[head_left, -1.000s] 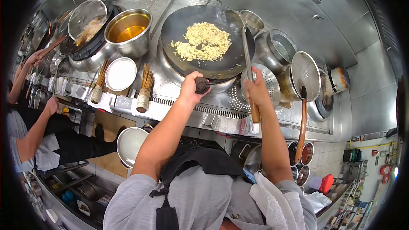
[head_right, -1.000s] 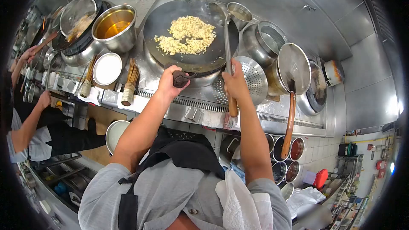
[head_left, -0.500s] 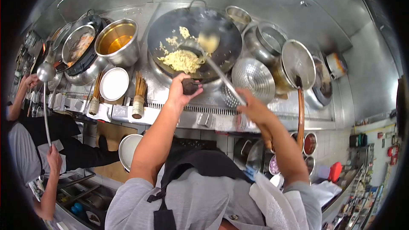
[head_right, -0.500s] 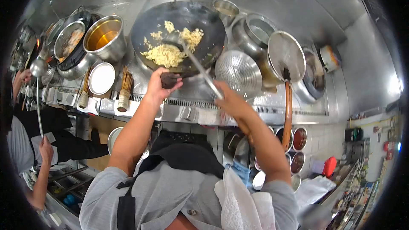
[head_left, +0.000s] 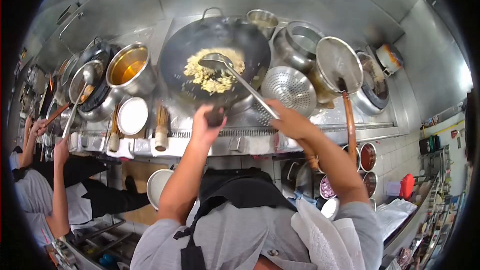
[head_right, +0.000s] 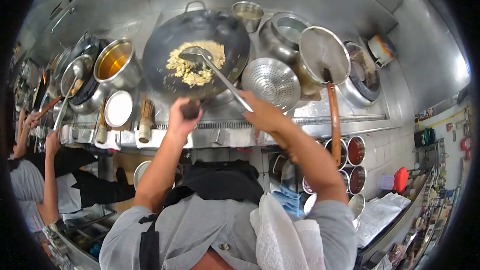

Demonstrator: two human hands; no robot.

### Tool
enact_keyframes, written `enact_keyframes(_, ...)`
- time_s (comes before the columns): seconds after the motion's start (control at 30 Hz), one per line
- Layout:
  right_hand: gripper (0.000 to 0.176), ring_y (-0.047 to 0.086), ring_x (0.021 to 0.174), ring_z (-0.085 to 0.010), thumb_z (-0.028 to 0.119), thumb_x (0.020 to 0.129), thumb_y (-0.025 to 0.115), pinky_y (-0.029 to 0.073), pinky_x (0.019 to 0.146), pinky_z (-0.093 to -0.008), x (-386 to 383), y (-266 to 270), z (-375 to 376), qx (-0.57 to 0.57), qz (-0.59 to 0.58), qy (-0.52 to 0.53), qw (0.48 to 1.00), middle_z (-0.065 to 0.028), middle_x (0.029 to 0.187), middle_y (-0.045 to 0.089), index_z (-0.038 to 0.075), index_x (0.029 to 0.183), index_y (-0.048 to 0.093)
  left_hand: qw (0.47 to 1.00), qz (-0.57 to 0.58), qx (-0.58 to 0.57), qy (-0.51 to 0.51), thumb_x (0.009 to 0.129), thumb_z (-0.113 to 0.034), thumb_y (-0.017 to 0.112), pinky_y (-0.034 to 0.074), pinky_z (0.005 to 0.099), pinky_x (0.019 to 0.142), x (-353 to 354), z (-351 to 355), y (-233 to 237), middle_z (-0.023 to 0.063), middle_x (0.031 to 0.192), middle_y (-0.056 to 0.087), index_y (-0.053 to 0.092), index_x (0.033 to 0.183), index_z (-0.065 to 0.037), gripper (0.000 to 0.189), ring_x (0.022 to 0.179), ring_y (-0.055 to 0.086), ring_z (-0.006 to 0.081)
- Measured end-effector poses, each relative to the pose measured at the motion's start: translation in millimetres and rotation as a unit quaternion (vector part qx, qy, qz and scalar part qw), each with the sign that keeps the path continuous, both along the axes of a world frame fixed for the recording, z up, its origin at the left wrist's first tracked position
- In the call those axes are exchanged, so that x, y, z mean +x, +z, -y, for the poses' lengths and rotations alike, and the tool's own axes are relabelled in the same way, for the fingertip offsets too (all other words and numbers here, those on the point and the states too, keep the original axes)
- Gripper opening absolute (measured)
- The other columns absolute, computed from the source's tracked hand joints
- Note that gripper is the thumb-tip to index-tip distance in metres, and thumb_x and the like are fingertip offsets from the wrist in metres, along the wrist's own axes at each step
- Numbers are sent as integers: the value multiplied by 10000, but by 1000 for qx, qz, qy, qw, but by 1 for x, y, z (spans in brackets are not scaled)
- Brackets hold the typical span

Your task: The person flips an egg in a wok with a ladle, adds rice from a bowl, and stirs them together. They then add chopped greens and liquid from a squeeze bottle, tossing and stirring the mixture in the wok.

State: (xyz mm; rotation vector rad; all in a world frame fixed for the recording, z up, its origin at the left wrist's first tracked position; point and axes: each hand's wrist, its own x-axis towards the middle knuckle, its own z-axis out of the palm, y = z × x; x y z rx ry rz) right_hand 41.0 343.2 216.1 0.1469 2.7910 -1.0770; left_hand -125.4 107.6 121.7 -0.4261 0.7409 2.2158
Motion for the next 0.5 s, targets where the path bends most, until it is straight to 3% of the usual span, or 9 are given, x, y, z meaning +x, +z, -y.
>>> enact_keyframes(0.07,606,629,885,-455,168,910,525,478,807,-495,-24,1,18,85,21,-65,994,-281,940,633,143,1450,250,1000,-1,-6,10,716,-138,647,487,400,767,45,35,-9,50,922,652,618,973,-137,259,815,618,220)
enact_keyframes(0.1,623,620,959,-458,139,898,571,471,879,-454,-19,20,26,36,27,-80,996,-268,1038,620,129,1453,289,996,-75,32,-38,686,-127,647,492,403,739,69,48,16,44,943,653,613,1000,-143,316,813,615,214)
enact_keyframes(0.17,622,629,904,-445,181,908,549,473,829,-483,2,18,23,3,17,-48,999,-274,989,632,154,1458,259,999,-16,-45,-27,776,-162,620,508,414,730,86,48,40,72,924,637,574,968,-132,200,839,617,231)
enact_keyframes(0.23,622,644,874,-409,203,908,553,479,808,-477,19,53,31,-44,91,-36,994,-263,976,637,161,1457,264,995,80,-43,29,773,-161,630,507,414,724,52,24,47,92,889,637,569,938,-111,183,800,613,239)
enact_keyframes(0.27,622,652,865,-386,209,906,562,483,805,-465,22,70,33,-68,139,-36,987,-254,978,638,159,1455,276,998,58,-11,1,772,-163,638,504,419,724,27,15,47,106,849,630,563,891,-103,152,790,608,242)
enact_keyframes(0.37,614,656,842,-322,221,898,581,493,785,-445,40,70,10,-27,60,104,992,-219,965,635,166,1446,309,998,14,-51,-26,766,-160,640,506,422,696,31,22,82,101,842,627,564,847,-91,130,782,607,251)
enact_keyframes(0.43,603,652,864,-340,216,896,572,494,780,-454,27,71,6,-46,107,58,991,-222,989,632,173,1442,318,997,23,-74,-29,767,-164,611,504,422,681,19,21,84,81,829,623,570,849,-108,108,781,606,246)
enact_keyframes(0.5,622,641,939,-349,172,893,571,489,816,-449,7,65,3,-30,126,27,991,-233,1075,614,152,1452,298,996,44,-72,-17,771,-173,590,502,417,679,-6,1,51,69,828,624,585,860,-124,102,780,606,236)
